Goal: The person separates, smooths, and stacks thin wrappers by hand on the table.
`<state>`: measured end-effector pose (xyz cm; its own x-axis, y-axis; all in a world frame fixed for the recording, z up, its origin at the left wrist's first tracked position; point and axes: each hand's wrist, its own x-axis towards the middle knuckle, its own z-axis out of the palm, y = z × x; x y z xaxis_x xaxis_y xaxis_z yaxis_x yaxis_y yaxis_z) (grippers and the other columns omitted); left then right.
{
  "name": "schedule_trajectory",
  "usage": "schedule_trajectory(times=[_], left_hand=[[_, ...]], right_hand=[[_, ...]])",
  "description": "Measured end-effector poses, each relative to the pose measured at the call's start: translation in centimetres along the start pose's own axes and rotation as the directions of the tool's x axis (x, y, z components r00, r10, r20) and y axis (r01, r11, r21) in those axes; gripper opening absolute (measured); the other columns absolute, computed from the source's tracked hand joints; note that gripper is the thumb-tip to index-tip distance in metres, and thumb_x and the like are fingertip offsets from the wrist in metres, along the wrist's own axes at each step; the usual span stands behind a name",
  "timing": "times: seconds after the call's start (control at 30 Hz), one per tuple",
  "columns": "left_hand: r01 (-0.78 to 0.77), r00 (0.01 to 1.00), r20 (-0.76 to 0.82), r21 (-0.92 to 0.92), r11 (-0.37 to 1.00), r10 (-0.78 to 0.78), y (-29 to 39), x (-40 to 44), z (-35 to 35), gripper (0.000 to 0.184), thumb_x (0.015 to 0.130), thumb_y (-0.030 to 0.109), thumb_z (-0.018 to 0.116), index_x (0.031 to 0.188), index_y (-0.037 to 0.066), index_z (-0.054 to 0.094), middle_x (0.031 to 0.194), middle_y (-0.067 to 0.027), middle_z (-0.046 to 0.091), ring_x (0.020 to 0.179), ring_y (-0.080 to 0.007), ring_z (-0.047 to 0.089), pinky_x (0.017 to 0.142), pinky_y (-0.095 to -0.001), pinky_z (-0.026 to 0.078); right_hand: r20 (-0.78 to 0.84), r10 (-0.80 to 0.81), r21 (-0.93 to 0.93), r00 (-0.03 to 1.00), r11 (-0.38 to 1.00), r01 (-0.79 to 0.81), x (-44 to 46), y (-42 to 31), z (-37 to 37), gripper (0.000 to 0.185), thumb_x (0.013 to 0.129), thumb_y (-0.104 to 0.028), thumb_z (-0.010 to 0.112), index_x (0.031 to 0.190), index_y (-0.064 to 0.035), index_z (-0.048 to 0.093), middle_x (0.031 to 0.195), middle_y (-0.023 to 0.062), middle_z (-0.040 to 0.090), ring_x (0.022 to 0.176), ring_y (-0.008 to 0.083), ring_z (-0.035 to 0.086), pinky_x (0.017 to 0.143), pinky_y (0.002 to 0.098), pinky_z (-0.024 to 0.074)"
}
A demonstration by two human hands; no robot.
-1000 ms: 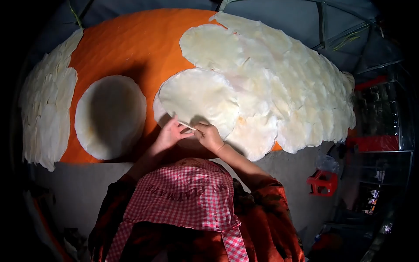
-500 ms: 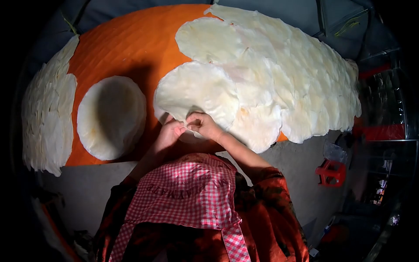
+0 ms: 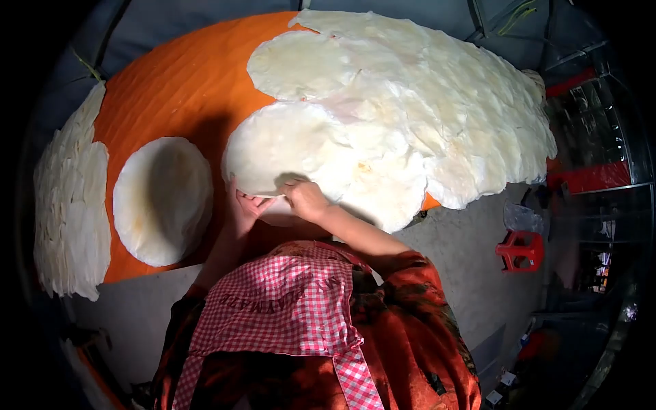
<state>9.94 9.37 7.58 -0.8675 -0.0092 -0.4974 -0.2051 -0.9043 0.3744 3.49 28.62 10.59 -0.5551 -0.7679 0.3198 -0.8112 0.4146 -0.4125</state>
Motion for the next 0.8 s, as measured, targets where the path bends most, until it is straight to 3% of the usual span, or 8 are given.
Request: schedule_trajectory(times=[0.07,0.17,0.27,0.37,0.47,0.57,0.73,0.8], left_hand=[[-0.074,0.986,0.145,-0.059,0.996,0.082,1.0,1.2,-2.2,0.065,0.094,0.051,0.046,0.144,0.011,0.031,0.146,-0.0148,0.035,0.131,-0.0312,0.041,0.103,-0.0550,0.037],[-0.084,0.996,-0.002,0.065,0.994,0.085,1.6,1.4,-1.2,0.057,0.098,0.044,0.043,0.141,0.007,0.036,0.144,-0.0111,0.042,0.129,-0.0295,0.044,0.105,-0.0473,0.037],[-0.081,0.997,0.021,0.116,0.990,0.079,0.1,1.8,-1.5,0.053,0.100,0.037,0.045,0.139,0.003,0.037,0.136,-0.0126,0.049,0.123,-0.0260,0.050,0.101,-0.0432,0.043],[-0.113,0.993,0.047,0.106,0.988,0.109,-2.8,3.5,-2.8,0.044,0.100,0.031,0.046,0.133,0.002,0.044,0.129,-0.0127,0.055,0.116,-0.0245,0.055,0.096,-0.0416,0.047],[-0.030,0.983,0.181,0.024,0.999,0.025,-2.0,0.6,1.6,0.040,0.100,0.027,0.048,0.130,0.001,0.046,0.128,-0.0122,0.056,0.115,-0.0251,0.056,0.095,-0.0429,0.048],[-0.041,0.992,0.128,0.209,0.977,0.015,-2.1,1.0,1.8,0.033,0.099,0.023,0.051,0.125,0.004,0.051,0.116,-0.0068,0.061,0.103,-0.0190,0.061,0.086,-0.0364,0.051],[-0.069,0.995,0.089,0.315,0.947,0.043,-3.3,2.9,0.4,0.020,0.097,0.018,0.054,0.112,0.006,0.059,0.100,-0.0021,0.063,0.082,-0.0107,0.061,0.068,-0.0285,0.053],[-0.138,0.950,-0.183,0.479,0.867,0.253,-3.0,1.7,1.9,0.019,0.096,0.015,0.054,0.109,0.003,0.061,0.092,-0.0048,0.064,0.076,-0.0128,0.061,0.060,-0.0269,0.050]], right_hand=[[0.228,0.000,0.001,0.974,1.000,0.000,-1.1,1.4,-1.0,0.024,0.069,0.001,0.066,0.092,-0.0048,0.067,0.095,0.0118,0.068,0.078,0.0312,0.066,0.071,0.0391,0.0562],[0.370,-0.114,-0.006,0.922,0.992,0.125,-3.3,2.0,-5.8,0.035,0.061,0.008,0.063,0.091,-0.0074,0.068,0.093,0.0088,0.068,0.091,0.0287,0.064,0.078,0.0403,0.0554],[0.683,0.172,-0.233,0.709,0.972,-0.011,-5.1,3.1,-9.5,0.042,0.064,0.011,0.062,0.100,-0.0097,0.068,0.102,0.0070,0.067,0.111,0.0249,0.056,0.095,0.0399,0.0479],[0.649,0.211,0.011,0.731,0.958,-0.287,-4.9,2.6,-8.5,0.051,0.070,0.006,0.065,0.117,-0.0108,0.062,0.114,0.0088,0.063,0.115,0.0257,0.054,0.099,0.0408,0.0456],[0.338,0.414,0.367,0.845,0.769,-0.523,-1.2,-0.5,-4.7,0.055,0.082,-0.024,0.073,0.129,-0.0040,0.052,0.130,0.0151,0.053,0.119,0.0306,0.052,0.099,0.0360,0.0440],[0.000,0.410,0.231,0.912,0.887,-0.399,1.0,-2.0,-0.8,0.064,0.085,-0.032,0.070,0.131,0.0059,0.047,0.117,0.0206,0.058,0.102,0.0312,0.060,0.088,0.0369,0.0489],[-0.006,0.618,0.328,0.786,0.744,-0.582,0.5,-0.8,1.9,0.043,0.091,-0.024,0.058,0.122,0.0061,0.054,0.086,0.0166,0.068,0.070,0.0264,0.063,0.067,0.0371,0.0509],[0.135,0.726,0.403,0.674,0.581,-0.707,-0.2,3.5,0.7,0.036,0.093,-0.023,0.054,0.116,0.0043,0.060,0.087,0.0159,0.069,0.068,0.0226,0.062,0.065,0.0358,0.0506]])
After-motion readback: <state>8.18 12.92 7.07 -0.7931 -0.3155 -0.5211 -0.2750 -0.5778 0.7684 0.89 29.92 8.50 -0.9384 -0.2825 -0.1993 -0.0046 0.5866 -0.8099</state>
